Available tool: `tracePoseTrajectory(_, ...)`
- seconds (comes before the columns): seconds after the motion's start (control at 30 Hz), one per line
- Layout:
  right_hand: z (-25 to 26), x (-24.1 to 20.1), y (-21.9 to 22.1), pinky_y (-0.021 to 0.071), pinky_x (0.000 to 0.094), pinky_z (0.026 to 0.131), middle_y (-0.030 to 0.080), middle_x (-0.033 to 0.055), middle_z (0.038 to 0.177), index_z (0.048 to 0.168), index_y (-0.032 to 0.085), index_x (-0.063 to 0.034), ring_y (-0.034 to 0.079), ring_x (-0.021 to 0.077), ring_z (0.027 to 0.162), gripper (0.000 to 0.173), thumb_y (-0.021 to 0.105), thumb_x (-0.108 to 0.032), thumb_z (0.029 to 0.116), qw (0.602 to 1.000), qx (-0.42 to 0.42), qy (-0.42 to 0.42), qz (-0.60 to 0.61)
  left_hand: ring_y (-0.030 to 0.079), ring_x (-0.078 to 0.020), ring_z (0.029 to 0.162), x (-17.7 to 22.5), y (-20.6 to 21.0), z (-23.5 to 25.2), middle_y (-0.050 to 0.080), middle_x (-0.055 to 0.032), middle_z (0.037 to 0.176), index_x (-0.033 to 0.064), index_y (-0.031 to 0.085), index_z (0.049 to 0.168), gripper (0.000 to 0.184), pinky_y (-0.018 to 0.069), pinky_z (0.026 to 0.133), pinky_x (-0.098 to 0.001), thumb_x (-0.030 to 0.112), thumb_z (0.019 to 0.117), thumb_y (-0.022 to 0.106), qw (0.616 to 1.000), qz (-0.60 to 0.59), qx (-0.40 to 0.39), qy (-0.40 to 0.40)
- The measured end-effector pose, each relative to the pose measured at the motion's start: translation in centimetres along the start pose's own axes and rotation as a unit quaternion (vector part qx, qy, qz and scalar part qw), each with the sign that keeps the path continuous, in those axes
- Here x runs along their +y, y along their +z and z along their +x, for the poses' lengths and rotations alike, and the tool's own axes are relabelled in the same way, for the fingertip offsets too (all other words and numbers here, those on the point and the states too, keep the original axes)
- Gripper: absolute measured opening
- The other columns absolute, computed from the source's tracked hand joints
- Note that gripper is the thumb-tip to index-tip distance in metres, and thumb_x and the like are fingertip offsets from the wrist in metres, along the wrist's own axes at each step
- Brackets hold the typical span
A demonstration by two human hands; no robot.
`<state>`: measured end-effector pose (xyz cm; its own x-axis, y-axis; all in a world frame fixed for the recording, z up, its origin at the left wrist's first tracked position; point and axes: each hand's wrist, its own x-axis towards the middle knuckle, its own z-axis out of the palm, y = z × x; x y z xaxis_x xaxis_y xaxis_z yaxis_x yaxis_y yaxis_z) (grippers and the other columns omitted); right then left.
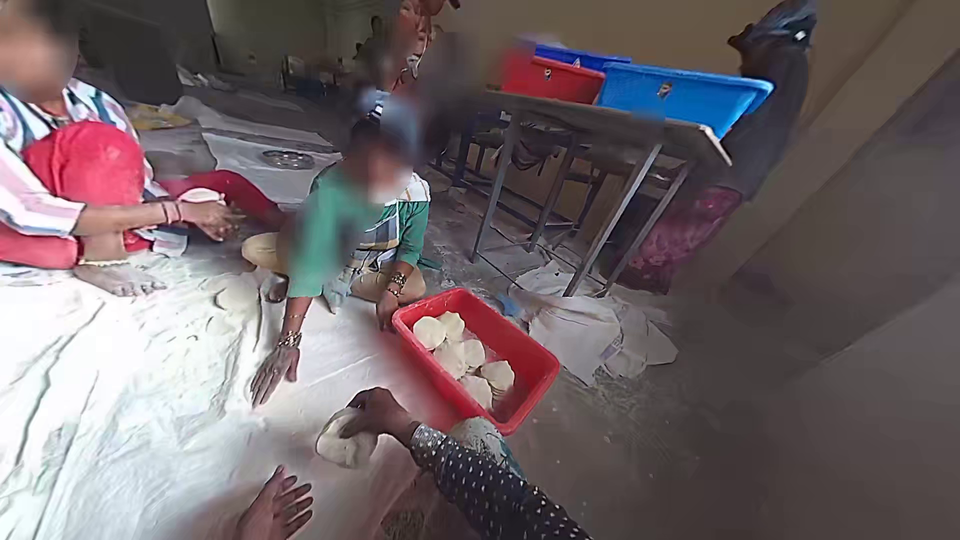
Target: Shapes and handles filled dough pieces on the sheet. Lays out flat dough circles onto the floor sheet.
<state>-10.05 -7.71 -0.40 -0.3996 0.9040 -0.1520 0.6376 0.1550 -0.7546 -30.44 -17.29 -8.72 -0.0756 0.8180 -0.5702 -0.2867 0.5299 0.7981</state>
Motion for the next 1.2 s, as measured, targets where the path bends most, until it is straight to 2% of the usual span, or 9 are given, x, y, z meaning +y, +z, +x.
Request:
tracePoseTrajectory(0.1,1.4,1.2,3.3,0.0533,0.0584,0.093,0.07,0.0238,0.109,0.121,0.067,0.0006,0.068,0.0385,0.104,0.049,0.086,-0.014,0.078,0.996,-0.035,0.04,-0.07,0.062,-0.0309,0.105,0.4,0.1,-0.6,0.058,-0.0223,0.127,-0.0005,0.047,0.141,0.065,0.0514,0.089,-0.05,0.054,0.1091,0.03,0.997,-0.063,0.052,-0.006)
tracePoseTrajectory(0.37,4.8,2.9,7.5,0.0552,0.0563,0.082,0.071,0.022,0.1,0.121,0.064,0.0022,0.068,0.0349,0.089,0.058,0.091,-0.013,0.0721,0.995,-0.059,0.069,-0.038,0.058,-0.0342,0.115,0.0,-1.5,3.2,0.057,-0.0214,0.136,0.0064,0.046,0.146,0.076,0.0483,0.092,-0.0545,0.067,0.104,0.028,0.994,-0.088,0.051,-0.049)
tracePoseTrajectory(0.5,2.6,0.4,7.3,0.0533,0.0626,0.071,0.068,0.0264,0.096,0.119,0.06,-0.0011,0.067,0.0453,0.089,0.057,0.09,-0.007,0.0717,0.991,-0.042,0.061,-0.114,0.054,-0.0357,0.124,0.2,-0.3,3.9,0.053,-0.0225,0.141,0.0066,0.046,0.147,0.074,0.0449,0.097,-0.0562,0.065,0.1051,0.03,0.992,-0.11,0.043,-0.052)
tracePoseTrajectory(0.57,2.8,0.1,6.7,0.0542,0.0587,0.072,0.069,0.0252,0.096,0.121,0.061,-0.0007,0.067,0.0412,0.085,0.055,0.09,-0.007,0.0744,0.995,-0.055,0.061,-0.065,0.054,-0.0325,0.124,0.7,0.2,4.1,0.056,-0.0198,0.14,0.0065,0.049,0.145,0.072,0.045,0.098,-0.0544,0.063,0.1057,0.029,0.992,-0.113,0.035,-0.046)
tracePoseTrajectory(0.8,3.7,0.6,6.2,0.0526,0.0645,0.074,0.069,0.0267,0.1,0.123,0.062,-0.0014,0.067,0.046,0.092,0.057,0.089,-0.007,0.0736,0.995,-0.022,0.044,-0.092,0.05,-0.0321,0.13,1.1,0.3,2.7,0.049,-0.0197,0.147,0.0056,0.043,0.149,0.072,0.0434,0.103,-0.0531,0.062,0.1068,0.026,0.993,-0.106,0.045,-0.038)
tracePoseTrajectory(0.93,3.4,1.5,4.4,0.0526,0.0648,0.091,0.07,0.0225,0.115,0.134,0.062,-0.0063,0.068,0.0404,0.106,0.066,0.09,-0.022,0.076,0.997,-0.006,0.052,-0.055,0.055,-0.0305,0.12,2.0,0.5,2.1,0.053,-0.0194,0.139,0.0044,0.043,0.147,0.069,0.0451,0.097,-0.0493,0.06,0.1077,0.028,0.99,-0.106,0.093,-0.031)
tracePoseTrajectory(1.0,3.6,2.2,5.8,0.0524,0.0647,0.088,0.071,0.0225,0.11,0.124,0.068,-0.0051,0.068,0.0408,0.105,0.061,0.09,-0.036,0.0766,0.989,-0.021,0.089,-0.118,0.054,-0.0312,0.122,1.6,0.8,2.1,0.054,-0.02,0.14,0.0028,0.044,0.146,0.07,0.0437,0.099,-0.0492,0.06,0.1071,0.033,0.991,-0.081,0.102,-0.03)
tracePoseTrajectory(1.1,3.8,2.6,8.4,0.0532,0.0626,0.085,0.071,0.0217,0.109,0.114,0.072,-0.0036,0.068,0.041,0.104,0.048,0.085,-0.036,0.0814,0.972,-0.036,0.087,-0.213,0.053,-0.0319,0.123,1.2,0.7,1.6,0.054,-0.0202,0.139,-0.0002,0.048,0.143,0.07,0.0418,0.102,-0.0506,0.059,0.1065,0.037,0.993,-0.042,0.102,-0.031)
tracePoseTrajectory(1.2,1.6,1.7,7.7,0.0531,0.0629,0.076,0.072,0.0201,0.096,0.108,0.072,-0.0047,0.07,0.0406,0.09,0.043,0.087,-0.033,0.079,0.984,0.043,0.035,-0.17,0.057,-0.029,0.109,1.0,0.2,2.7,0.06,-0.0193,0.127,-0.0002,0.054,0.136,0.064,0.045,0.093,-0.0478,0.055,0.1079,0.037,0.991,-0.044,0.124,-0.024)
